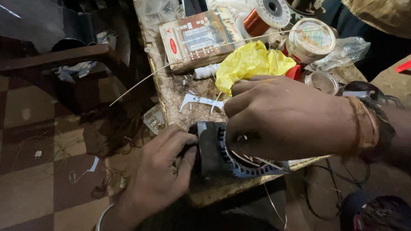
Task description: The person works on a copper-wound motor stator held on a cluttered work table, threading and pressing thin wooden strips into the coil slots and adjusting the copper windings and lead wires by hand to secure the coils in place.
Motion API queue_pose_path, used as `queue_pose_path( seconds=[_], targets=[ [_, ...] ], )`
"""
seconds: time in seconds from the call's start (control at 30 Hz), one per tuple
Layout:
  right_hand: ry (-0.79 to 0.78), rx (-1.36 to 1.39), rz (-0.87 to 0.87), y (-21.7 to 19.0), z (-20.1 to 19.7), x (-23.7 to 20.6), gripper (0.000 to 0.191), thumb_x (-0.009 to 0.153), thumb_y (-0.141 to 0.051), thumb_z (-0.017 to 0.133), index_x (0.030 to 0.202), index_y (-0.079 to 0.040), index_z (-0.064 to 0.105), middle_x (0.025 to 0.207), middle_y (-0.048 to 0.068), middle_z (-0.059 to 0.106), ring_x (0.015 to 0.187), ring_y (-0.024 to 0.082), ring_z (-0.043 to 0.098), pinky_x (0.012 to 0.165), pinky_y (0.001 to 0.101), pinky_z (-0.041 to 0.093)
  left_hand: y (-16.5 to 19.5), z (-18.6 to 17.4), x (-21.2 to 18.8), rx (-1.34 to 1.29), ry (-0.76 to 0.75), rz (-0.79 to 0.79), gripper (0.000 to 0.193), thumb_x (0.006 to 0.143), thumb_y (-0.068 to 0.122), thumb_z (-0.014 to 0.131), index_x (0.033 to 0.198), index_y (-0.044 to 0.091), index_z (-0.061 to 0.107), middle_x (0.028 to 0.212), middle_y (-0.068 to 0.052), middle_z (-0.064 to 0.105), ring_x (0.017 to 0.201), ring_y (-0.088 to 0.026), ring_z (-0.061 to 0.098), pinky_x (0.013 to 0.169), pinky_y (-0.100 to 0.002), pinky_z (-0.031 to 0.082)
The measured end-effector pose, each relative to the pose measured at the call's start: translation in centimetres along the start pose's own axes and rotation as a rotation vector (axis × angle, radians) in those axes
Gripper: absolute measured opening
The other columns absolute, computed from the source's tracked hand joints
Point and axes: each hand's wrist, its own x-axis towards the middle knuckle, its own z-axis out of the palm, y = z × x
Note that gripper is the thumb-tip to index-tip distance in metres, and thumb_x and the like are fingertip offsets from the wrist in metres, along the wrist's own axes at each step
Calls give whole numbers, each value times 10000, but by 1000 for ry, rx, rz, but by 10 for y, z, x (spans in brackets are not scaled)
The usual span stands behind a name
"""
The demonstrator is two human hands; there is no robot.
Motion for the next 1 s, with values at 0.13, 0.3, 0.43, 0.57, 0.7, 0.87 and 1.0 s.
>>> queue_pose_path(
  seconds=[0.13, 0.3, 0.43, 0.57, 0.7, 0.87, 1.0],
  targets=[
    [-61, -41, 90, -4, 1, 5, 169, 759, -279, 816, 723, -123, 761, 773, 18, 687, 848, 246, 635, 823, 440, 497, -4, 0, 1, 1, -1, -3, 235, 771, -11, 744, 994, 4, 671, 896, -122, 658, 798, -280, 721, 656, -352, 544],
    [-41, -43, 107, -10, 7, 4, 127, 716, -230, 808, 767, -124, 761, 775, 5, 688, 833, 244, 623, 832, 424, 508, -8, -2, 1, -43, -8, -88, 157, 824, 19, 754, 975, 31, 715, 844, -85, 709, 680, -185, 734, 582, -313, 556],
    [-68, -120, 102, -14, 13, -5, 118, 688, -204, 813, 756, -130, 750, 790, 20, 690, 857, 250, 639, 1048, 501, 467, -10, -14, 0, -5, 90, -28, 178, 869, 57, 769, 1036, 28, 714, 923, -96, 734, 769, -182, 737, 645, -317, 563],
    [-53, -168, 159, -16, 23, -9, 241, 679, -236, 806, 884, -119, 761, 849, 19, 705, 914, 224, 676, 1104, 513, 423, -15, -36, -6, 54, 56, -101, 160, 854, 85, 785, 989, 21, 728, 850, -95, 728, 702, -184, 723, 598, -313, 549],
    [-22, -175, 191, -22, 31, -9, 193, 771, -262, 793, 919, -144, 757, 883, 3, 712, 916, 198, 701, 971, 464, 479, -20, -50, -15, -17, 0, -95, 135, 842, 84, 779, 953, 21, 734, 805, -92, 722, 676, -180, 723, 572, -309, 534],
    [-38, -222, 270, -33, 39, -7, 241, 719, -308, 814, 900, -155, 773, 860, -8, 718, 864, 197, 693, 800, 392, 560, -26, -53, -23, -79, 44, -80, 91, 876, 92, 775, 924, 33, 726, 798, -75, 715, 640, -164, 712, 552, -291, 540],
    [11, -239, 257, -39, 41, -3, 205, 741, -272, 807, 909, -163, 764, 881, -13, 712, 867, 198, 668, 778, 383, 543, -29, -55, -22, -95, 128, 68, 93, 894, 73, 768, 944, 23, 707, 846, -86, 714, 725, -166, 715, 616, -299, 535]
  ],
)
